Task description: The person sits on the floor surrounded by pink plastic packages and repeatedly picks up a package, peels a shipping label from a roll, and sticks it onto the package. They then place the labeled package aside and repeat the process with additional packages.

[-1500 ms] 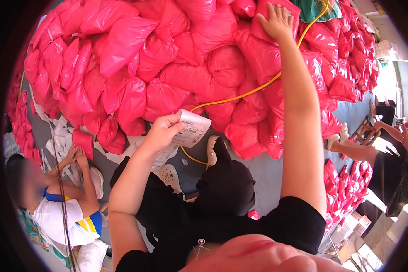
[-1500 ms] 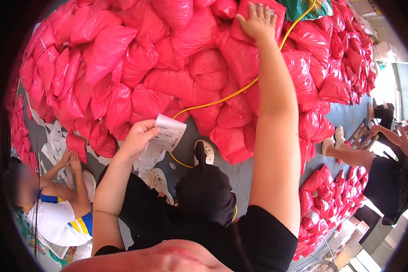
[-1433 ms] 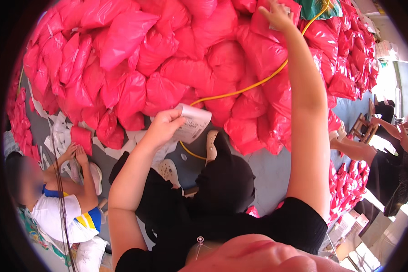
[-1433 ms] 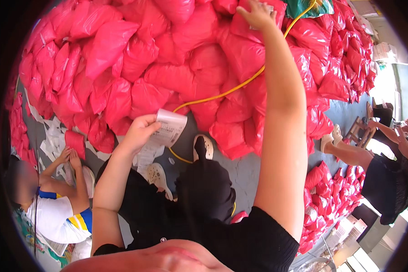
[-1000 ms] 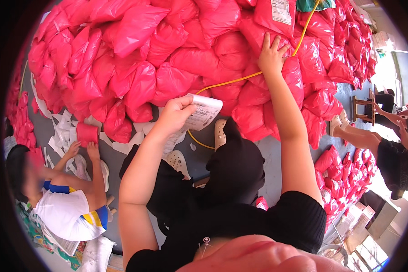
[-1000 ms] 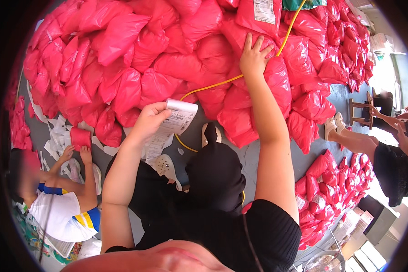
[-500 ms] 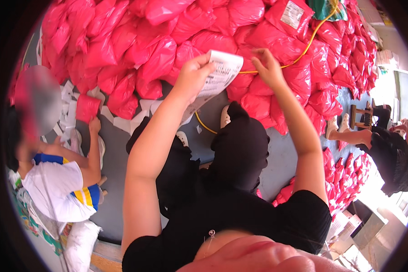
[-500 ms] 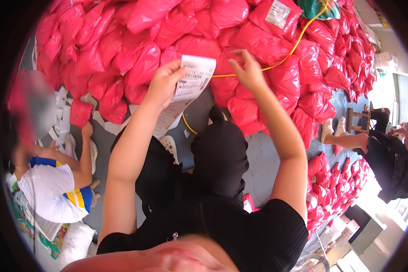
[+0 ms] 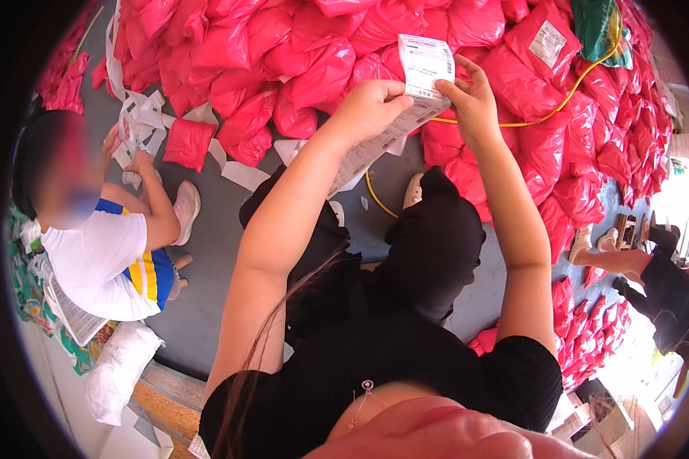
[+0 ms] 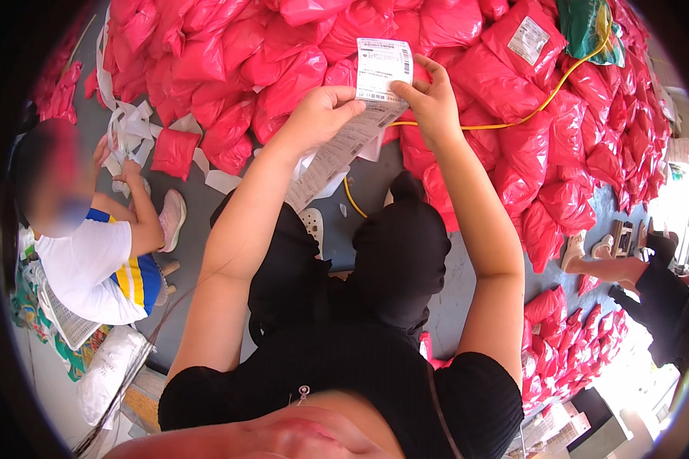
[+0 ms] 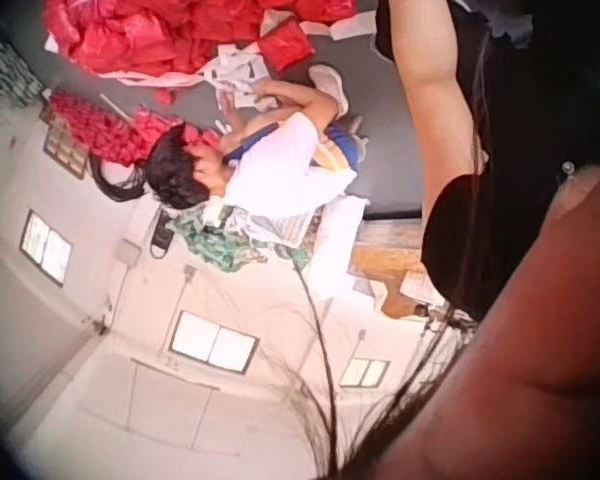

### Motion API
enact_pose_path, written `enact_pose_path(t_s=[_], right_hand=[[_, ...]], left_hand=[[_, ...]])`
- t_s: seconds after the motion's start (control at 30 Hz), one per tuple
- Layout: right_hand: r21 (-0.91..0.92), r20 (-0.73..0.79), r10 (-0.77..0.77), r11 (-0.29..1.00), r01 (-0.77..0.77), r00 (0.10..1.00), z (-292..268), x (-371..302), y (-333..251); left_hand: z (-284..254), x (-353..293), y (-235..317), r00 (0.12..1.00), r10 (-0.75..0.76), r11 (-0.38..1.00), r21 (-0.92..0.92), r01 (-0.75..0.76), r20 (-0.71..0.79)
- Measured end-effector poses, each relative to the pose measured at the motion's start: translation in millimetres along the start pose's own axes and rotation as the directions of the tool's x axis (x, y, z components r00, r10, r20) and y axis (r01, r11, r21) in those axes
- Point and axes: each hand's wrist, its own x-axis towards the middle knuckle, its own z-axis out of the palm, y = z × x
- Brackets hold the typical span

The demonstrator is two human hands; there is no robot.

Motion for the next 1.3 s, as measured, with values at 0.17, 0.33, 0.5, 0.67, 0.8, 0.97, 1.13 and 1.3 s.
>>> enact_pose_path(t_s=[0.17,0.33,0.5,0.67,0.8,0.97,1.13,1.3], right_hand=[[-0.758,-0.006,-0.534,0.554,0.345,0.846,-1,-8,-12],[-0.842,0.468,-0.564,-0.051,0.537,0.681,10,-27,-37],[-0.82,0.49,-0.516,-0.001,0.572,0.702,4,-24,-25],[-0.803,0.322,-0.423,0.351,0.481,0.847,4,-19,-19],[-0.222,-0.051,0.186,0.956,-0.192,0.981,-25,2,-33],[-0.572,-0.053,-0.287,0.794,0.207,0.957,-124,53,-109],[-0.842,0.118,-0.744,0.276,0.463,0.657,-151,56,-109],[-0.904,0.428,-0.426,-0.197,0.38,0.797,-211,44,-30]], left_hand=[[15,4,-4,0.974,0.156,0.966,0.229,-0.117,-0.162],[24,0,8,0.98,0.159,0.926,0.363,-0.105,-0.122],[30,1,0,0.952,0.269,0.863,0.476,-0.172,-0.144],[31,6,-12,0.923,0.335,0.859,0.465,-0.217,-0.189],[18,9,-19,0.958,0.226,0.882,0.456,-0.123,-0.179],[0,6,-33,0.996,-0.023,0.931,0.361,0.054,-0.089],[0,-1,-28,0.991,-0.114,0.933,0.335,0.13,-0.069],[2,6,-27,0.985,-0.174,0.914,0.37,0.168,-0.018]])
